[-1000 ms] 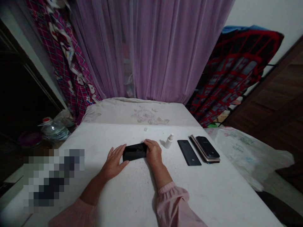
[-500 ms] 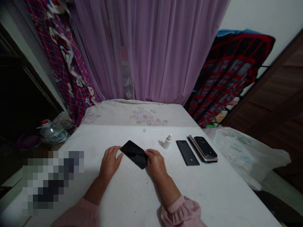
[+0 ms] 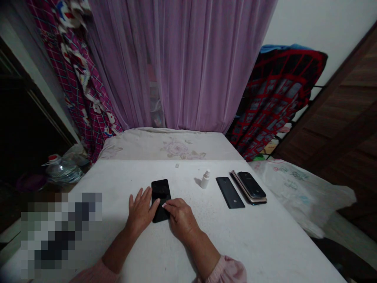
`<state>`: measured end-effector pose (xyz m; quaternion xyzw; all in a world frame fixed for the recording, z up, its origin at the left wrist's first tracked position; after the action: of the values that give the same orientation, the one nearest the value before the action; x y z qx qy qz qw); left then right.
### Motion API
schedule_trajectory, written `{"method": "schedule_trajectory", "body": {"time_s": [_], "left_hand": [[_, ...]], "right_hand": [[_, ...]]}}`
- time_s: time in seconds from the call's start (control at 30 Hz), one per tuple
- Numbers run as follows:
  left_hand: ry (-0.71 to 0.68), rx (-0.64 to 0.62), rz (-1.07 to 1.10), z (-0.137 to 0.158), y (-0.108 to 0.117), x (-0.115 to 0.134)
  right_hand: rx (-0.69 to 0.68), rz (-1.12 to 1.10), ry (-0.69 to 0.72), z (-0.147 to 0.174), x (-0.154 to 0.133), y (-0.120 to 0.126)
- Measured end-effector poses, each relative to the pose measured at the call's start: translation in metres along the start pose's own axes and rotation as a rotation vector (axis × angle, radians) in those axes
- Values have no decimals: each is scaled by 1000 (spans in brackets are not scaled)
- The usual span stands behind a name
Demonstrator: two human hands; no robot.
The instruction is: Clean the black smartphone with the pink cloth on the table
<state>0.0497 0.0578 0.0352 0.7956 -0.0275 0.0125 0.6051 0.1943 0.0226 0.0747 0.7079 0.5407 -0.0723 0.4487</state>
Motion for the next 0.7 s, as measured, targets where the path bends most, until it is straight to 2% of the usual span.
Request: {"method": "schedule_trajectory", "body": {"time_s": [0.13,0.33,0.43,0.57,0.63,0.7], "left_hand": [[-73,-86,-44,13,-4,13],[-149,-165,-31,-3,-10,15],[-182,-179,-21,-9,-12,16],[-204,-159,-11,-13,-15,16],[-211,-117,-8,-13,-15,15],[-219,-69,-2,-13,-15,15]], "right_hand": [[-8,16,-2,-11,18,-9],[34,83,-152,-55,79,-19],[76,94,-218,-75,100,-20],[98,98,-229,-78,103,-17],[88,90,-201,-67,91,-14],[57,57,-112,-49,70,-12]]}}
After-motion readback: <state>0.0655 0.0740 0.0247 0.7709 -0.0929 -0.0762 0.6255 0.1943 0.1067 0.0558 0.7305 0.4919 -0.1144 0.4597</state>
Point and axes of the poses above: each hand's wrist, its own z-axis away from the middle knuckle, its own y-axis out of the back of the hand, x = y × z, the point moved 10 cm from there along -z, towards the middle knuckle, and after that the axes turned 8 degrees about -z, right-handed, at the moved point
